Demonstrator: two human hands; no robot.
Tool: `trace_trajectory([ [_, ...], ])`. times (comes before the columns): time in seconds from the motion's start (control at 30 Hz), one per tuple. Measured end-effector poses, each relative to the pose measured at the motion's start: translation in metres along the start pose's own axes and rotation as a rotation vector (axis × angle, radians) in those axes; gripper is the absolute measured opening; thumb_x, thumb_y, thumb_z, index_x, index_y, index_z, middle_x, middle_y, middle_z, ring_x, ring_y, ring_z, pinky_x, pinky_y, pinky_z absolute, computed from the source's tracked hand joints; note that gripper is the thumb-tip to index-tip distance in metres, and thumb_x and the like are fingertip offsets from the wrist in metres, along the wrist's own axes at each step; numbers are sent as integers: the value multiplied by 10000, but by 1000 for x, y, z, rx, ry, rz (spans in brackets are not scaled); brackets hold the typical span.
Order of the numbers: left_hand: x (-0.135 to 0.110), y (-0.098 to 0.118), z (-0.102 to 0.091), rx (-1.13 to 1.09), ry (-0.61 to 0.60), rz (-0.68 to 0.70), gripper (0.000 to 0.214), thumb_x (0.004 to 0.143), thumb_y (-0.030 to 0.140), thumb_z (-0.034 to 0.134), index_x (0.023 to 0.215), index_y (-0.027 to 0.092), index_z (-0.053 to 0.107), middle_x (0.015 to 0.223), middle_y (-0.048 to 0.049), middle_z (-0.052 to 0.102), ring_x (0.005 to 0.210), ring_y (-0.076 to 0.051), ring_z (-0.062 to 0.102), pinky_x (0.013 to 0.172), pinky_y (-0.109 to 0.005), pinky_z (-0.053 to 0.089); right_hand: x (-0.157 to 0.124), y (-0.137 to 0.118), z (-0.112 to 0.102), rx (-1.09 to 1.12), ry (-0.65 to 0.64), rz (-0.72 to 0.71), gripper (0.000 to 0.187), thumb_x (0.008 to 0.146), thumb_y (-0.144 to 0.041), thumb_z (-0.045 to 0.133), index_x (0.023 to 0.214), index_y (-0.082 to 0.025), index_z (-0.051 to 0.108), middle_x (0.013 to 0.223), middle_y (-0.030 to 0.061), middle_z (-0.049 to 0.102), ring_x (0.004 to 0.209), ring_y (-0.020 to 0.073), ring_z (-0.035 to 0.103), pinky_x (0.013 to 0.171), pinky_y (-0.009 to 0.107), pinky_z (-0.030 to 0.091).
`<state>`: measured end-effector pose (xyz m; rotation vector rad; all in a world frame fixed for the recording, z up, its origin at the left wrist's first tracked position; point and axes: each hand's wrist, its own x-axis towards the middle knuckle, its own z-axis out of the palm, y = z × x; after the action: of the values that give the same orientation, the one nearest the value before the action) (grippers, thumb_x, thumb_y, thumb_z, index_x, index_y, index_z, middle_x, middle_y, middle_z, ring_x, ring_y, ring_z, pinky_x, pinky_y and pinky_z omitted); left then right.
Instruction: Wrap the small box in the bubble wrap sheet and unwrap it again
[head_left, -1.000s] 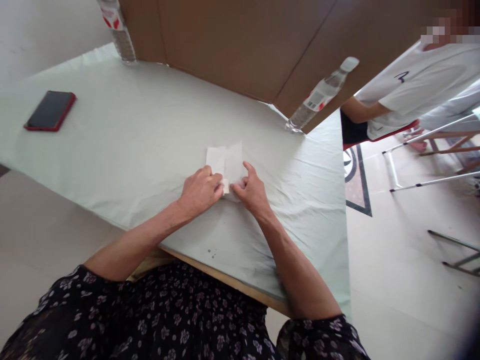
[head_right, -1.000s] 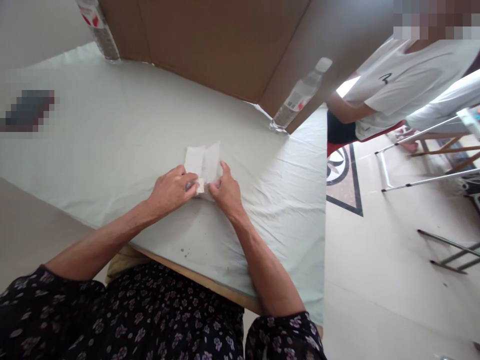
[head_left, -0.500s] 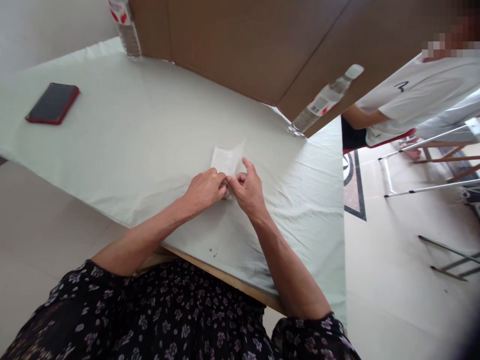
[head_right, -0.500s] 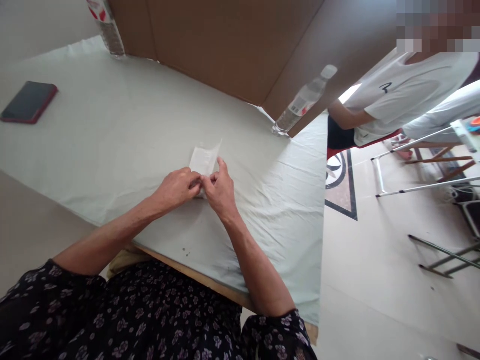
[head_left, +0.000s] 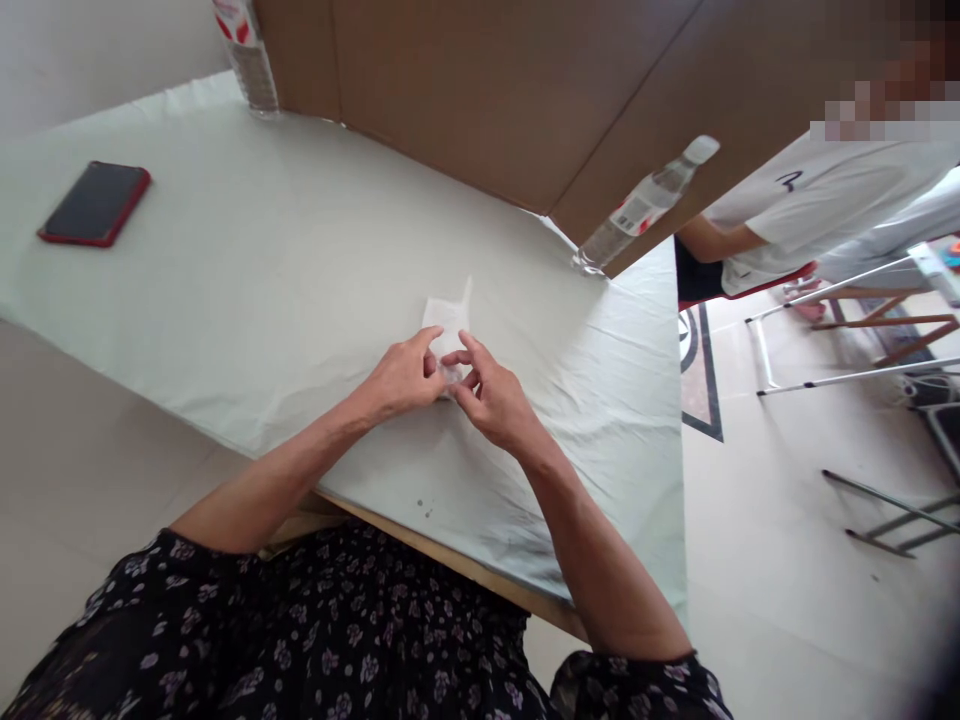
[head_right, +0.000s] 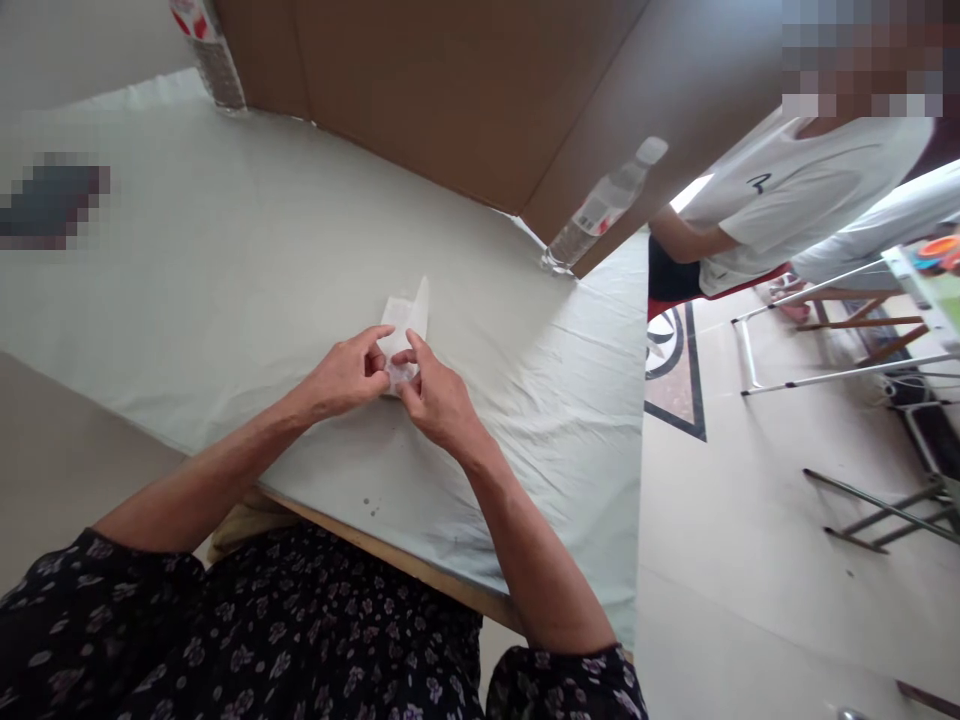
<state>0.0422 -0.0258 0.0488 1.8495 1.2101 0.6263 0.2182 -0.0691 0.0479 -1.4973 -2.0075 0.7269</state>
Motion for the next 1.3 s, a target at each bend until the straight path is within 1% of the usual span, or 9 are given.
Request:
trace_trajectory([
  [0.17, 1, 4, 6, 28, 58, -56, 561, 792, 247, 621, 1335, 112, 583, 754, 10, 643, 715, -164, 608, 718, -298, 484, 5, -6, 0, -213, -28, -30, 740, 869, -150, 509, 1571, -224, 284, 1290, 97, 705, 851, 223, 701, 751, 362, 537],
  [0.3, 5, 4, 11, 122, 75, -37, 464, 836, 225, 596, 1287, 118, 618, 763, -3, 650, 715, -174, 609, 720, -307, 475, 6, 2, -8, -78, -63, -68, 736, 839, -159, 536, 1542, -231, 333, 1261, 89, 723, 740, 178, 678, 723, 350, 546],
  [0.5, 6, 4, 10, 220, 22, -19, 580, 842, 225, 601, 1410, 123, 538, 781, -10, 671, 743, -195, 636, 735, -314, 488, 17, 29, -14, 163, 208, 15, 588, 848, -244, 561, 1427, -206, 466, 1130, 75, 750, 648, 128, 603, 645, 315, 534],
  [0.6, 5, 5, 8, 285, 28, 40, 611, 863, 220, 569, 1469, 216, 498, 815, -4, 683, 783, -199, 651, 746, -308, 484, 28, 35, -10, 93, 176, -31, 578, 846, -228, 547, 1420, -196, 484, 1117, 73, 753, 756, 158, 635, 698, 324, 533],
  [0.7, 3, 9, 7, 357, 6, 69, 468, 885, 221, 528, 1340, 272, 626, 890, -20, 698, 826, -205, 660, 722, -304, 466, 38, 36, -5, 18, 133, -34, 583, 833, -200, 534, 1416, -191, 504, 1104, 68, 752, 788, 171, 643, 766, 345, 535],
  [0.8, 4, 12, 5, 425, -27, 22, 307, 891, 248, 521, 1115, 226, 730, 912, -44, 709, 837, -220, 665, 683, -307, 448, 42, 37, -5, 5, 143, -15, 574, 821, -214, 557, 1394, -194, 528, 1092, 66, 748, 773, 169, 632, 757, 340, 534],
  [0.93, 6, 12, 5, 453, -35, -32, 294, 886, 286, 538, 1096, 204, 726, 919, -57, 711, 851, -231, 667, 697, -315, 449, 49, 46, -14, 68, 241, 121, 526, 833, -318, 596, 1343, -191, 558, 1107, 87, 729, 744, 158, 630, 736, 343, 541],
  [1.1, 7, 8, 8, 438, -36, -33, 292, 872, 288, 541, 1091, 215, 719, 910, -51, 698, 828, -217, 659, 728, -313, 466, 73, 59, -18, 161, 138, 375, 677, 798, -455, 672, 1375, -137, 515, 1024, 107, 719, 720, 184, 655, 672, 342, 546],
  [1.3, 7, 3, 9, 396, 2, 0, 294, 859, 287, 545, 1077, 212, 727, 850, -42, 677, 773, -206, 642, 723, -319, 476, 100, 64, -6, 245, 96, 394, 712, 714, -444, 726, 1317, -120, 529, 829, 30, 644, 675, 163, 584, 592, 288, 477],
])
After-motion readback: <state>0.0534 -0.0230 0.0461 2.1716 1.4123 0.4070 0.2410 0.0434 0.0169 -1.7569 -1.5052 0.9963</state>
